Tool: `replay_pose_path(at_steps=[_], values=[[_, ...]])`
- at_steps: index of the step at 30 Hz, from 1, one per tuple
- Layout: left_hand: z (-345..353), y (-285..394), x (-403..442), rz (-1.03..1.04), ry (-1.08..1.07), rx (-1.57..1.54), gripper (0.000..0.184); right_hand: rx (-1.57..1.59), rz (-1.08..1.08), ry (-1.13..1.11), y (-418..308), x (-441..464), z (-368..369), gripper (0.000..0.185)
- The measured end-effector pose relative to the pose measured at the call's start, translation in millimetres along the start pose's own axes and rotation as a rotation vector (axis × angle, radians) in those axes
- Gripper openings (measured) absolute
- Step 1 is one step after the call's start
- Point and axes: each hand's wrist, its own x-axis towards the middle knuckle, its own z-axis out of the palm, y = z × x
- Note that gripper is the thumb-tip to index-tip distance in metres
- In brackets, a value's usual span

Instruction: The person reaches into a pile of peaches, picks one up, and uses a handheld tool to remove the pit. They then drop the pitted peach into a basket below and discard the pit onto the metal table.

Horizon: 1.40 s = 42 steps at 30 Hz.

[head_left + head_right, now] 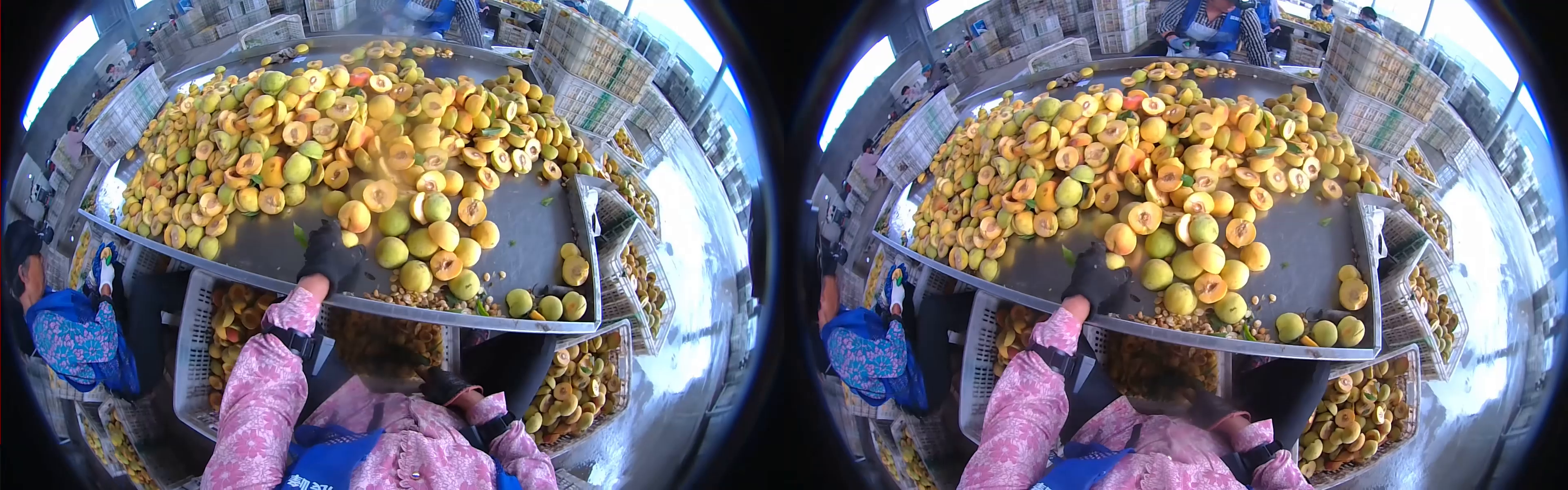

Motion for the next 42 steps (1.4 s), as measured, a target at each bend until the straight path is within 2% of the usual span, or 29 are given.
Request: replay_pose_path(at_steps=[3, 4, 5, 6, 8, 10, 11, 13, 16, 17, 20, 21, 23, 26, 27, 28, 30, 33, 35, 36, 38, 39, 42], values=[[-6.8, -14.6, 2.5, -0.074, -0.207, -0.668, 0.052, 0.007, 0.025, 0.073, 42.6, 14.4, 30.6, 0.047], [-12.2, -22.7, 2.9, -0.099, -0.273, -0.887, 0.051, -0.083, -0.113, 0.149, 52.5, 13.8, 33.0, 0.044], [-20.5, -30.8, -3.4, -0.202, -0.467, -1.343, 0.050, -0.174, -0.253, 0.223, 53.8, 10.5, 28.9, 0.041], [-27.4, -29.9, -13.8, -0.205, -0.477, -1.480, 0.050, -0.265, -0.395, 0.296, 54.5, 6.8, 23.8, 0.039], [-36.6, -29.5, -39.7, -0.202, -0.486, -1.759, 0.051, 0.053, -0.295, 0.268, 48.6, 1.2, 14.0, 0.029], [-3.5, -60.7, -44.8, 0.144, -0.274, -1.395, 0.039, 0.877, 0.233, 0.069, -18.2, -28.2, -35.0, 0.028], [-18.8, -47.4, -54.8, 0.071, -0.376, -1.568, 0.041, 0.926, 0.172, 0.042, -26.9, -33.5, -42.8, 0.025], [-34.7, -18.0, -87.2, 0.307, -0.194, -1.476, 0.047, 0.995, 0.159, 0.030, -43.2, -42.4, -54.0, 0.027], [-43.8, 4.1, -85.3, -0.643, -0.808, -2.391, 0.048, 1.034, 0.089, 0.023, -60.8, -52.4, -61.4, 0.028], [-47.7, 13.3, -92.7, -0.677, -0.818, -2.411, 0.052, 1.035, 0.059, 0.021, -65.3, -54.7, -62.6, 0.028], [-45.4, 29.2, -115.3, -0.491, -0.754, -2.379, 0.051, 0.813, -0.129, 0.101, -76.5, -58.2, -67.3, 0.027], [-50.0, 33.7, -123.9, -0.494, -0.778, -2.382, 0.049, 0.769, -0.215, 0.171, -81.2, -55.4, -68.0, 0.028], [-64.4, 56.4, -150.3, -0.003, -0.385, -1.772, 0.044, 0.605, -0.360, 0.282, -90.0, -48.2, -70.4, 0.029], [-54.8, 49.7, -156.6, -0.056, -0.415, -1.916, 0.051, 0.098, -0.460, 0.361, -97.0, -41.3, -80.5, 0.033], [-39.3, 38.8, -152.5, -0.087, -0.490, -1.975, 0.051, 0.009, -0.391, 0.309, -114.7, -48.6, -92.4, 0.037], [-27.4, 31.5, -151.6, -0.119, -0.567, -2.031, 0.052, 0.000, -0.311, 0.285, -123.1, -49.1, -97.1, 0.037], [-15.8, 32.7, -159.2, -0.057, -0.393, -1.765, 0.037, -0.017, -0.153, 0.234, -131.9, -49.0, -100.2, 0.039], [-14.0, 32.6, -166.2, 0.210, -0.214, -1.302, 0.037, -0.079, -0.247, 0.257, -121.8, -41.3, -94.8, 0.041], [-6.6, 28.0, -164.5, 0.298, -0.256, -1.218, 0.042, -0.137, -0.334, 0.285, -121.8, -41.1, -95.2, 0.044], [4.7, 22.8, -157.7, 0.273, -0.347, -1.302, 0.044, -0.166, -0.376, 0.298, -121.6, -41.4, -95.3, 0.045], [16.1, 17.9, -154.2, 0.276, -0.402, -1.319, 0.047, -0.147, -0.262, 0.253, -116.6, -38.3, -91.6, 0.047], [18.1, 17.1, -154.6, 0.304, -0.365, -1.250, 0.049, -0.137, -0.205, 0.230, -116.6, -37.5, -90.8, 0.049], [20.4, 19.3, -160.0, 0.311, -0.224, -1.157, 0.053, -0.174, -0.313, 0.237, -135.6, -48.5, -104.2, 0.040]])
